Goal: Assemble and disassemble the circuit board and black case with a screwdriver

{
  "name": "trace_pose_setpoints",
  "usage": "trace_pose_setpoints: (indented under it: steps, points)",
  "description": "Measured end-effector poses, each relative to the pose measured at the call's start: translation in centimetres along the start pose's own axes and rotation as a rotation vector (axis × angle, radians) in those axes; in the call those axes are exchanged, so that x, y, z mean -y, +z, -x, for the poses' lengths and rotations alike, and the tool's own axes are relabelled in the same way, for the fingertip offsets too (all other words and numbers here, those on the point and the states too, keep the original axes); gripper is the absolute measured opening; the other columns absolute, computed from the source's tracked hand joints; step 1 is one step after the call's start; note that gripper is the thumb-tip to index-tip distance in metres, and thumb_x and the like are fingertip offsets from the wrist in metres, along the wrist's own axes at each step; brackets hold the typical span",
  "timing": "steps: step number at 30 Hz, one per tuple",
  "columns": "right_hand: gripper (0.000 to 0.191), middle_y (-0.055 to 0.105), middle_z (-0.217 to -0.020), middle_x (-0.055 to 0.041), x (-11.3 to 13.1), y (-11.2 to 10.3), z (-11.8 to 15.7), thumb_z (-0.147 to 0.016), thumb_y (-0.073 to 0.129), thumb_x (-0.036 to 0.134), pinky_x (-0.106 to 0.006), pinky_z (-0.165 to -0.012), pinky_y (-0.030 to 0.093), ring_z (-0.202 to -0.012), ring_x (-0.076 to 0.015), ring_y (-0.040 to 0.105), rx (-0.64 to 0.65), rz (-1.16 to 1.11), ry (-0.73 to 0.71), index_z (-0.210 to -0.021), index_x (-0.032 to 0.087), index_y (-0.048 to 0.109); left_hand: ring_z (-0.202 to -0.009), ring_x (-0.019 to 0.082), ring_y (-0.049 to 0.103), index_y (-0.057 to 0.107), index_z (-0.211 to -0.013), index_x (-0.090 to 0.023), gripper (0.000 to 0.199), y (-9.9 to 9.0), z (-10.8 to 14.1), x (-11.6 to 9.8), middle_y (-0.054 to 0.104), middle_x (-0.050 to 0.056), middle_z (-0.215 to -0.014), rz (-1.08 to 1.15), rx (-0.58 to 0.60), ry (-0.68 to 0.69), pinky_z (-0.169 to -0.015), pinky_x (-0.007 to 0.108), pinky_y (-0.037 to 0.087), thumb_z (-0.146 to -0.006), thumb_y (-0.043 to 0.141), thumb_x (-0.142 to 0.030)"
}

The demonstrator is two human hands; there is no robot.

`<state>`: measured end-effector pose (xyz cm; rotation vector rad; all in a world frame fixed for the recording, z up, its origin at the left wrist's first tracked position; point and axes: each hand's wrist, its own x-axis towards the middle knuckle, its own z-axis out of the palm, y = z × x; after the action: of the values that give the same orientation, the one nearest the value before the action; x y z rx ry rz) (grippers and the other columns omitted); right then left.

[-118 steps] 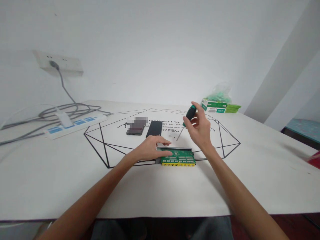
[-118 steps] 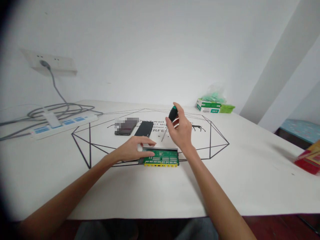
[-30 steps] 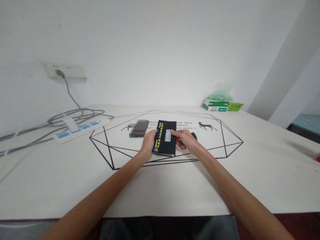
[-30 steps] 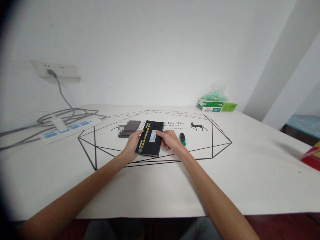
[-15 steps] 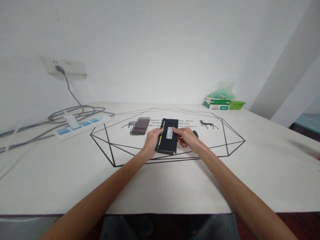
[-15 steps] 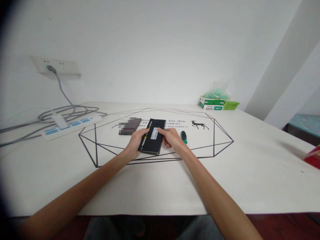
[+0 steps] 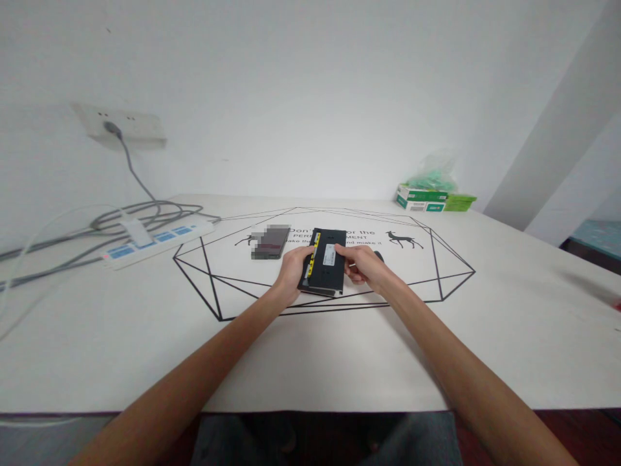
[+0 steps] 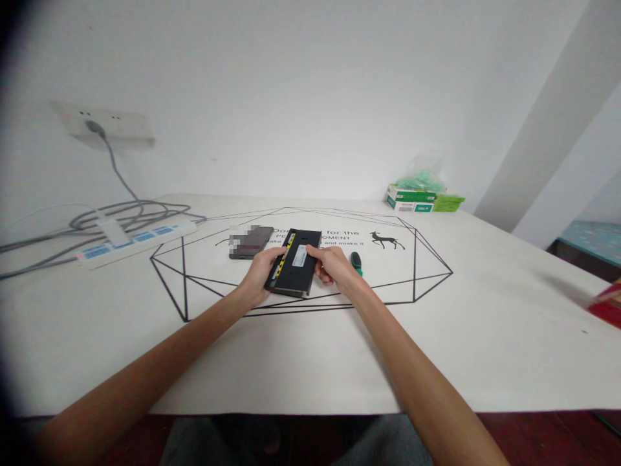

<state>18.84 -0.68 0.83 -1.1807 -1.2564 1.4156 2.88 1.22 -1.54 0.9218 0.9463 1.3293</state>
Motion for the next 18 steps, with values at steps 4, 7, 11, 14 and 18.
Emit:
trace_pose_setpoints:
  steps: [4,7,11,14,18]
  points:
    - [0.046,0.044,-0.036,0.0019,0.10,0.03,0.11,-0.080,0.064,0.043,-0.018,-0.028,0.015,-0.027,-0.0040,0.026,0.006,-0.016,0.007,-0.047,0.017,0.044,-0.053,0.017,0.062,0.066,-0.074,-0.011,0.029,-0.01,0.05,-0.06,0.068,0.005,-0.066,0.016,0.008,-0.011,-0.051,0.026,0.047,-0.057,0.070,-0.033]
    - [0.047,0.043,-0.035,0.0022,0.22,-0.03,0.22,-0.080,0.063,0.043,-0.018,-0.028,0.015,-0.028,-0.0036,0.025,0.007,-0.021,0.009,-0.046,0.017,0.045,-0.054,0.018,0.063,0.066,-0.076,-0.011,0.028,-0.01,0.06,-0.12,0.069,0.005,-0.067,0.029,-0.001,-0.012,-0.051,0.026,0.047,-0.058,0.070,-0.032]
    - [0.046,0.044,-0.037,0.0014,0.25,-0.22,0.20,-0.080,0.064,0.042,-0.019,-0.029,0.014,-0.028,-0.0037,0.025,0.003,-0.032,0.016,-0.046,0.016,0.046,-0.054,0.019,0.064,0.067,-0.076,-0.011,0.024,0.08,0.17,-0.26,0.069,0.006,-0.066,0.043,0.007,-0.052,-0.050,0.027,0.049,-0.061,0.067,-0.029]
    - [0.046,0.045,-0.038,0.0011,0.17,-0.39,0.08,-0.081,0.063,0.042,-0.018,-0.029,0.014,-0.029,-0.0036,0.025,0.017,-0.044,0.040,-0.047,0.016,0.046,-0.053,0.019,0.063,0.067,-0.075,-0.010,0.020,0.15,0.25,-0.35,0.069,0.007,-0.064,0.055,0.009,-0.084,-0.049,0.028,0.050,-0.064,0.065,-0.027]
    - [0.046,0.045,-0.037,0.0018,0.16,-0.42,0.02,-0.079,0.065,0.043,-0.017,-0.029,0.015,-0.029,-0.0030,0.024,0.025,-0.049,0.059,-0.048,0.016,0.046,-0.052,0.019,0.062,0.066,-0.072,-0.010,0.018,0.21,0.30,-0.40,0.069,0.007,-0.063,0.048,-0.002,-0.075,-0.049,0.028,0.050,-0.065,0.065,-0.026]
